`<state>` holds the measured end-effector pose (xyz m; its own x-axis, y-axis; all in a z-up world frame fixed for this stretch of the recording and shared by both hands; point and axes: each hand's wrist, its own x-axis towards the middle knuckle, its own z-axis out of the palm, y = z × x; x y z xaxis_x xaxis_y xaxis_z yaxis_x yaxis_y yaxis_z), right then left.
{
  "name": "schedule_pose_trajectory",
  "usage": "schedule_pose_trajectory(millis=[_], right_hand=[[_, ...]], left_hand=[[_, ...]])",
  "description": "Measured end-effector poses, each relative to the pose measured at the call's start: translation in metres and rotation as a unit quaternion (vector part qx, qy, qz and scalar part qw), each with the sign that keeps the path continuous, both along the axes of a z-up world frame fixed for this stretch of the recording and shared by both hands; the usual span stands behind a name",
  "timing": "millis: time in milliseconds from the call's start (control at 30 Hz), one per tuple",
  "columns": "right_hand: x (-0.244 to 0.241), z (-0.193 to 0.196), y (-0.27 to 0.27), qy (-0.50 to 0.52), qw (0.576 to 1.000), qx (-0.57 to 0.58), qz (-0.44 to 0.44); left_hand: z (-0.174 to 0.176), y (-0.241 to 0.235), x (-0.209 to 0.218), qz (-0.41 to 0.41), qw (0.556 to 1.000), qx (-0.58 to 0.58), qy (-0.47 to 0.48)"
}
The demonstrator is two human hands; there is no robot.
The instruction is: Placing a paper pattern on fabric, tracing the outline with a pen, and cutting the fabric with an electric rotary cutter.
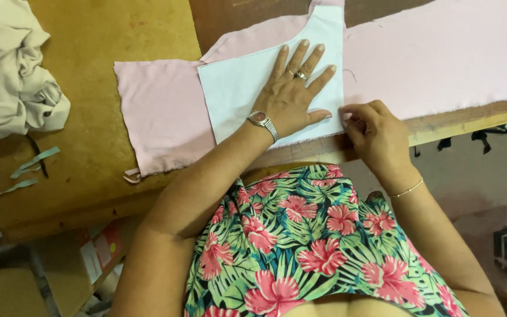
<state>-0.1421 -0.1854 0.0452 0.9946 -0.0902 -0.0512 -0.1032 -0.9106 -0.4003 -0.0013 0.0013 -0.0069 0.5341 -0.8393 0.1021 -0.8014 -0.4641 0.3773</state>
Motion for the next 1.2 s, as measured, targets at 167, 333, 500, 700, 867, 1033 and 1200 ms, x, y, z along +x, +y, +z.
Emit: schedule_pose_trajectory(millis=[167,333,500,700,867,1033,1200], right_hand=[[0.002,0.003,0.003,0.025,1.0,-0.01,-0.009],[0.006,0.002,0.006,0.07,0.995,-0.05,-0.045],[0.008,-0.002,0.005,0.087,0.993,-0.042,-0.061],[0.009,0.006,0.007,0.111,0.991,-0.054,-0.051],[0.012,0.0,0.002,0.125,0.99,-0.061,-0.041],[0.015,0.008,0.005,0.116,0.993,0.0,-0.031],[0.019,0.011,0.007,0.133,0.991,-0.017,-0.03]], left_hand=[[-0.001,-0.001,0.001,0.001,1.0,0.0,0.002],[0.004,-0.004,0.0,0.012,0.997,0.074,0.036],[0.003,-0.003,-0.001,0.013,0.997,0.072,0.036],[0.003,-0.003,0.0,0.017,0.997,0.068,0.022],[0.003,-0.002,-0.001,0.024,0.996,0.081,0.019],[-0.001,-0.002,0.001,0.018,1.0,0.024,-0.01],[0.0,-0.002,0.001,0.02,0.999,0.023,-0.018]])
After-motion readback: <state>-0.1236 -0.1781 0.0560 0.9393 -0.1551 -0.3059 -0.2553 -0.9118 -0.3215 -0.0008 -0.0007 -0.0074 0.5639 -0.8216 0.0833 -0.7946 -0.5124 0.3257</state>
